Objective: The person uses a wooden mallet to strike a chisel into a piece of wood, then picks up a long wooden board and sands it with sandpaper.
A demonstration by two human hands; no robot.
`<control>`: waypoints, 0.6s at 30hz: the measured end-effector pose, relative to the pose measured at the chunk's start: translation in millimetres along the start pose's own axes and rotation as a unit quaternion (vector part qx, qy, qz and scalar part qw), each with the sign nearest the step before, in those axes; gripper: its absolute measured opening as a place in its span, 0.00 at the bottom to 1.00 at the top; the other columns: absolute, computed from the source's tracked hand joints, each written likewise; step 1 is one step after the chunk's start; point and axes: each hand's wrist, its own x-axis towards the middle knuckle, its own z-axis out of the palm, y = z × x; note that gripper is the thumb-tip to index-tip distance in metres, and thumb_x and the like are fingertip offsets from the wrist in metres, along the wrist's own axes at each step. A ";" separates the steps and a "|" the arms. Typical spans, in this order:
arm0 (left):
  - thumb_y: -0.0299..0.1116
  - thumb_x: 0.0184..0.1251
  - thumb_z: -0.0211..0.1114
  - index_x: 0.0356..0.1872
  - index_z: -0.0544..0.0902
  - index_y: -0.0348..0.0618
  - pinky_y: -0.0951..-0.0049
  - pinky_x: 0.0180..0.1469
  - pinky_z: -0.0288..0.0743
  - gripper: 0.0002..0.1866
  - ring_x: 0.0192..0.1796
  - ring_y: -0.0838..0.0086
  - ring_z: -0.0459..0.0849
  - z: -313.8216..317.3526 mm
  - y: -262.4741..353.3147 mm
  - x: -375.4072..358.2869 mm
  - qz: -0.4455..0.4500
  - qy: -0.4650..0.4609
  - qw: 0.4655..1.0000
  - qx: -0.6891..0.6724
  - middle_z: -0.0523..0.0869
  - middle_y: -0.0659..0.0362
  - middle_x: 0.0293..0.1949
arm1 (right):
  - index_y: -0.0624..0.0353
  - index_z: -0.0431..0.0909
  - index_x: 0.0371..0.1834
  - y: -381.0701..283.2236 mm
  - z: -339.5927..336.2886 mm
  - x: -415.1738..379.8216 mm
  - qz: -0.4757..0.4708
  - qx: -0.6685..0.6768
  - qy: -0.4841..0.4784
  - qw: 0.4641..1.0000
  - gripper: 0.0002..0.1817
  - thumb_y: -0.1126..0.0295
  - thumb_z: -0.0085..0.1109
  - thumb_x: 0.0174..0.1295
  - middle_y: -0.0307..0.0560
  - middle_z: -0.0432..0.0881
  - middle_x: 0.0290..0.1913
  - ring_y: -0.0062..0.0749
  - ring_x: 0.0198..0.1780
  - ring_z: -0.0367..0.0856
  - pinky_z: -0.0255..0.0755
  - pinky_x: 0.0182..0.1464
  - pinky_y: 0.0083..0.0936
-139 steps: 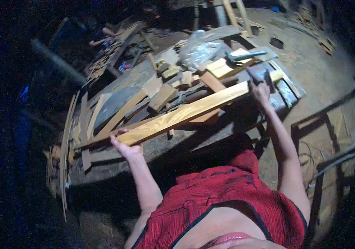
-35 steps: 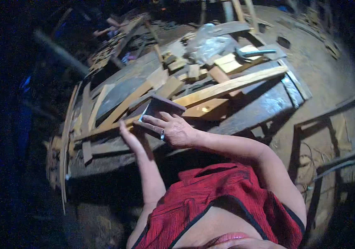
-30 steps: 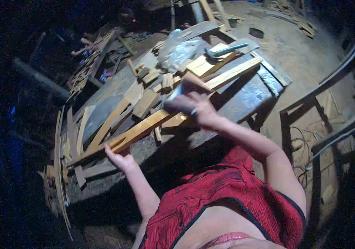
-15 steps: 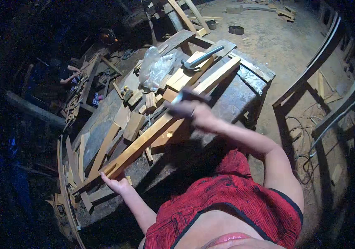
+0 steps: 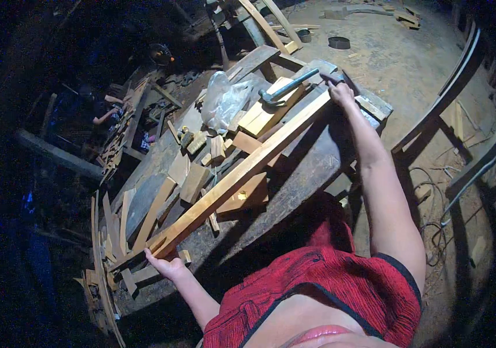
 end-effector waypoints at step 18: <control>0.50 0.53 0.63 0.49 0.73 0.47 0.59 0.46 0.72 0.25 0.47 0.63 0.76 -5.5 -2.1 8.3 0.011 0.047 0.999 0.013 0.77 0.56 0.45 | 0.48 0.59 0.65 -183.3 44.1 -340.9 -0.592 0.260 -0.217 0.731 0.34 0.75 0.51 0.50 0.50 0.75 0.50 0.44 0.48 0.76 0.70 0.52 0.34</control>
